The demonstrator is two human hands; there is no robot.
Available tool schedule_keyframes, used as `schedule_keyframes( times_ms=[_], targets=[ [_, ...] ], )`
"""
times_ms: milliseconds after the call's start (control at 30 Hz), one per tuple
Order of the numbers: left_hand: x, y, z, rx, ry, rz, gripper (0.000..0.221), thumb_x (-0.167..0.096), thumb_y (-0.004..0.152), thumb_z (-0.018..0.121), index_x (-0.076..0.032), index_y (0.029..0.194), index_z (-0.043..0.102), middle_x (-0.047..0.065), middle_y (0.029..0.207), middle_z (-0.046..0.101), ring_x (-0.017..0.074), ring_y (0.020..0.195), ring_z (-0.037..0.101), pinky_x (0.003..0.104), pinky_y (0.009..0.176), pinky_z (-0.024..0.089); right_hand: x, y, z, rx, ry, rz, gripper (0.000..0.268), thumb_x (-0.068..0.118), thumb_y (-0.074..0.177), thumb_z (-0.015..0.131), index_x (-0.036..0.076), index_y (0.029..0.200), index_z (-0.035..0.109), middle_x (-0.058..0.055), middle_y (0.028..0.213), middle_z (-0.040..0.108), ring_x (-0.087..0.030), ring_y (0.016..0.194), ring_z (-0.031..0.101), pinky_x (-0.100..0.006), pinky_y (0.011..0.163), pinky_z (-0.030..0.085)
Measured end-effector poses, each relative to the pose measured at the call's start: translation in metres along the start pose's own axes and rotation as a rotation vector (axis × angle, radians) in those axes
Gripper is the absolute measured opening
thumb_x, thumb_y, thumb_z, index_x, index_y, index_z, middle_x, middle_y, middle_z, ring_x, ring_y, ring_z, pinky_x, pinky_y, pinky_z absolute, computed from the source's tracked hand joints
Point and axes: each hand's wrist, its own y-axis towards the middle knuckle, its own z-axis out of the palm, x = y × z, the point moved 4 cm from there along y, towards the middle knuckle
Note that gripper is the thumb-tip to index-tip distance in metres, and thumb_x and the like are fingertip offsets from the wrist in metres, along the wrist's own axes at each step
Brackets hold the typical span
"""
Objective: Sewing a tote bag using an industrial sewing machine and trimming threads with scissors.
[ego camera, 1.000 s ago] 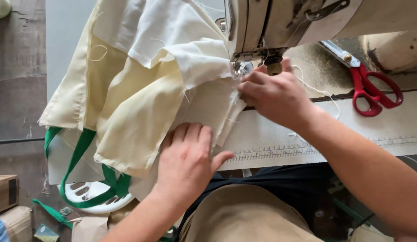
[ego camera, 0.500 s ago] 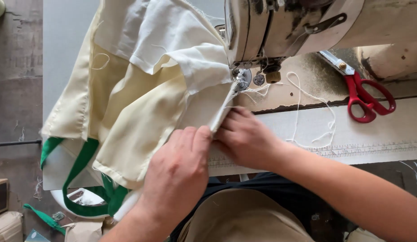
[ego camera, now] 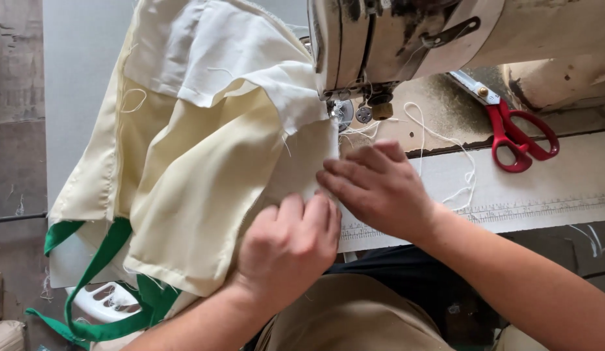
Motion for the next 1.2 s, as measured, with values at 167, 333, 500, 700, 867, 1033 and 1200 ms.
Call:
schedule_keyframes(
  times_ms=[167,333,500,700,867,1033,1200],
  targets=[
    [-0.019,-0.021,0.033,0.28,0.001,-0.093,0.013,-0.006,0.073,0.051,-0.018,0.076,0.054,0.0,0.063,0.043,0.0166,0.052,0.043,0.028,0.038,0.034,0.008,-0.007,0.006,0.022,-0.015,-0.052,0.017,0.01,0.091,0.049,0.011,0.094,0.066,0.002,0.099,0.065,-0.016,0.078,0.055,-0.031,0.077,0.03],
    [0.008,0.016,0.009,0.109,-0.25,-0.124,0.007,-0.011,0.083,0.048,-0.01,0.078,0.053,0.005,0.074,0.049,0.0215,0.069,0.05,0.032,0.053,0.038,0.003,-0.005,0.005,0.012,0.058,0.007,0.013,0.01,0.089,0.052,0.008,0.09,0.065,-0.002,0.102,0.065,-0.022,0.095,0.059,-0.036,0.085,0.032],
    [0.001,0.0,0.038,0.161,-0.638,-0.259,0.038,0.001,0.076,0.046,0.004,0.113,0.051,0.017,0.111,0.054,0.026,0.102,0.056,0.03,0.08,0.049,-0.014,-0.015,0.022,-0.026,0.373,0.236,0.014,0.003,0.084,0.06,0.002,0.097,0.063,-0.009,0.095,0.067,-0.02,0.093,0.064,-0.036,0.088,0.046],
    [0.009,0.007,0.055,0.14,-0.28,-0.409,0.095,-0.059,0.068,0.08,-0.005,0.132,0.035,0.011,0.132,0.046,0.029,0.116,0.053,0.038,0.09,0.046,-0.04,0.011,0.014,0.181,0.577,0.918,0.015,0.012,0.08,0.055,0.017,0.084,0.069,0.005,0.067,0.066,-0.005,0.058,0.054,-0.022,0.052,0.04],
    [0.038,0.012,0.076,-0.078,-0.634,-0.311,0.028,0.011,0.06,0.051,-0.001,0.085,0.049,0.018,0.077,0.05,0.0343,0.071,0.047,0.039,0.065,0.038,-0.045,0.009,0.008,-0.012,0.329,0.252,0.02,0.002,0.084,0.067,0.011,0.101,0.069,-0.001,0.095,0.067,-0.024,0.088,0.061,-0.042,0.082,0.035],
    [0.04,0.021,0.06,-0.089,-0.506,-0.249,0.032,0.011,0.062,0.054,-0.002,0.091,0.05,0.012,0.082,0.052,0.0306,0.072,0.052,0.037,0.066,0.045,-0.038,0.002,0.015,-0.002,0.295,0.311,0.029,0.01,0.084,0.064,0.009,0.112,0.061,-0.008,0.104,0.065,-0.025,0.096,0.058,-0.039,0.084,0.032],
    [0.025,0.019,0.044,-0.024,0.072,-0.055,0.016,-0.003,0.088,0.046,-0.018,0.086,0.05,0.0,0.075,0.043,0.0156,0.066,0.043,0.023,0.07,0.039,-0.032,0.0,0.007,-0.095,0.261,0.245,0.021,-0.007,0.079,0.064,0.01,0.091,0.069,-0.004,0.098,0.069,-0.024,0.092,0.061,-0.037,0.079,0.035]
  ],
)
